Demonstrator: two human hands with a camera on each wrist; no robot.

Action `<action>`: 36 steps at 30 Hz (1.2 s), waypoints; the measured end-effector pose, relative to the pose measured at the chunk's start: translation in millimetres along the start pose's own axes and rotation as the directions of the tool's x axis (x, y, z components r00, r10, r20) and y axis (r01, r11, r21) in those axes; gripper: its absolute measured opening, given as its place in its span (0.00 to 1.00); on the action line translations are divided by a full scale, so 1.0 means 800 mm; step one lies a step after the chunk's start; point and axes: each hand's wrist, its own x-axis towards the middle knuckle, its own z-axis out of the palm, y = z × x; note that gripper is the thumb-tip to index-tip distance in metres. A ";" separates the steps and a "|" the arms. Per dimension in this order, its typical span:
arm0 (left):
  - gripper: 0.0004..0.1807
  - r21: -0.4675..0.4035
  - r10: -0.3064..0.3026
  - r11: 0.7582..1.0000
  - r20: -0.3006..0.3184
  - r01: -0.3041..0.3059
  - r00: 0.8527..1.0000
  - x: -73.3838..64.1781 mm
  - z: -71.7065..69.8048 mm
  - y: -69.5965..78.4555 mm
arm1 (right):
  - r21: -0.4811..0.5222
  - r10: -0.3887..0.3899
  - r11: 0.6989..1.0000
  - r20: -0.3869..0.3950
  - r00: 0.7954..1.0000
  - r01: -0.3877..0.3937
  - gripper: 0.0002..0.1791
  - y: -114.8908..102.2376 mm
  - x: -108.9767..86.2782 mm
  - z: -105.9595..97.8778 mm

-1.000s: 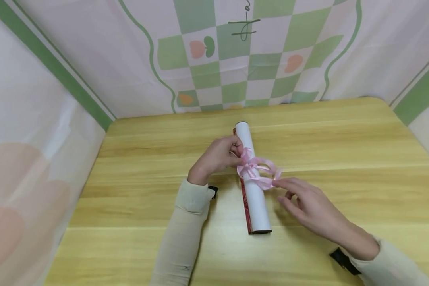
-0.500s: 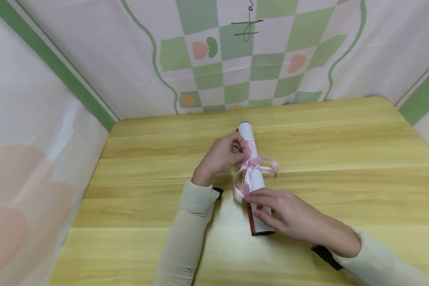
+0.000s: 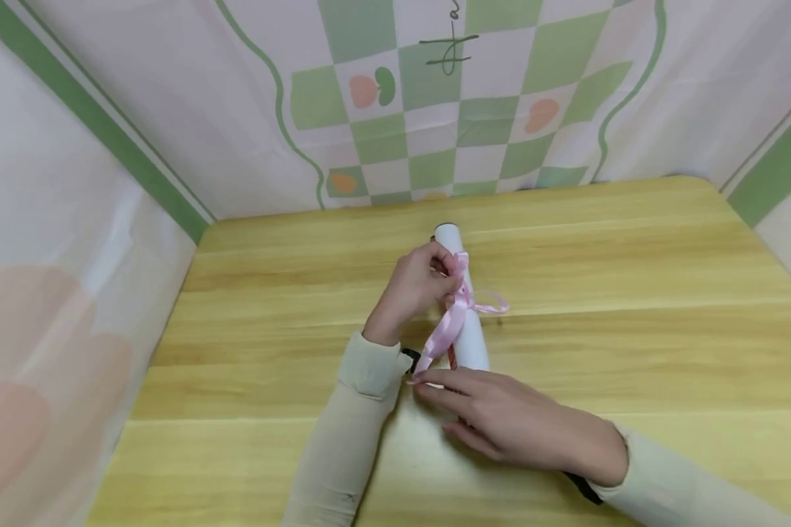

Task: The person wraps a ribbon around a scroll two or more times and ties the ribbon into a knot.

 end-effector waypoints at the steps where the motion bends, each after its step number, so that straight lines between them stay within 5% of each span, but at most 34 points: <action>1: 0.07 0.013 -0.001 1.000 0.015 0.001 1.000 -0.001 -0.001 0.000 | 0.009 0.002 1.000 -0.008 1.000 -0.002 0.27 0.000 0.002 0.000; 5: 0.06 0.027 -0.004 1.000 0.098 0.001 0.995 -0.004 -0.010 -0.001 | 0.077 0.052 0.996 -0.089 0.995 -0.045 0.27 0.002 0.006 -0.003; 9: 0.05 0.079 0.014 0.997 0.162 -0.027 0.987 -0.003 -0.018 -0.006 | 0.176 0.146 0.978 -0.206 0.968 -0.110 0.30 0.008 0.001 -0.006; 15: 0.07 0.099 0.021 0.994 0.210 -0.043 0.978 -0.004 -0.024 -0.011 | 0.256 0.345 0.928 -0.322 0.882 -0.270 0.37 0.016 -0.017 -0.003; 20: 0.09 0.141 0.040 0.987 0.239 -0.075 0.970 -0.006 -0.024 -0.013 | 0.217 0.605 0.794 -0.198 0.771 -0.567 0.34 0.026 -0.037 -0.009; 23: 0.09 0.186 0.070 0.975 0.253 -0.120 0.965 -0.006 -0.023 -0.013 | 0.119 0.674 0.738 -0.086 0.734 -0.664 0.26 0.033 -0.046 -0.017; 26: 0.09 0.207 0.079 0.969 0.273 -0.139 0.959 -0.006 -0.021 -0.012 | 0.027 0.685 0.729 -0.051 0.727 -0.684 0.21 0.038 -0.049 -0.021; 29: 0.08 0.211 0.078 0.967 0.288 -0.143 0.955 -0.006 -0.019 -0.011 | -0.033 0.664 0.744 -0.070 0.745 -0.667 0.18 0.041 -0.043 -0.021; 34: 0.08 0.211 0.073 0.967 0.297 -0.140 0.952 -0.007 -0.015 -0.009 | -0.034 0.619 0.783 -0.057 0.783 -0.622 0.16 0.048 -0.024 -0.014; 36: 0.08 0.212 0.072 0.967 0.296 -0.139 0.953 -0.008 -0.014 -0.008 | -0.010 0.623 0.782 -0.028 0.782 -0.623 0.14 0.051 -0.017 -0.011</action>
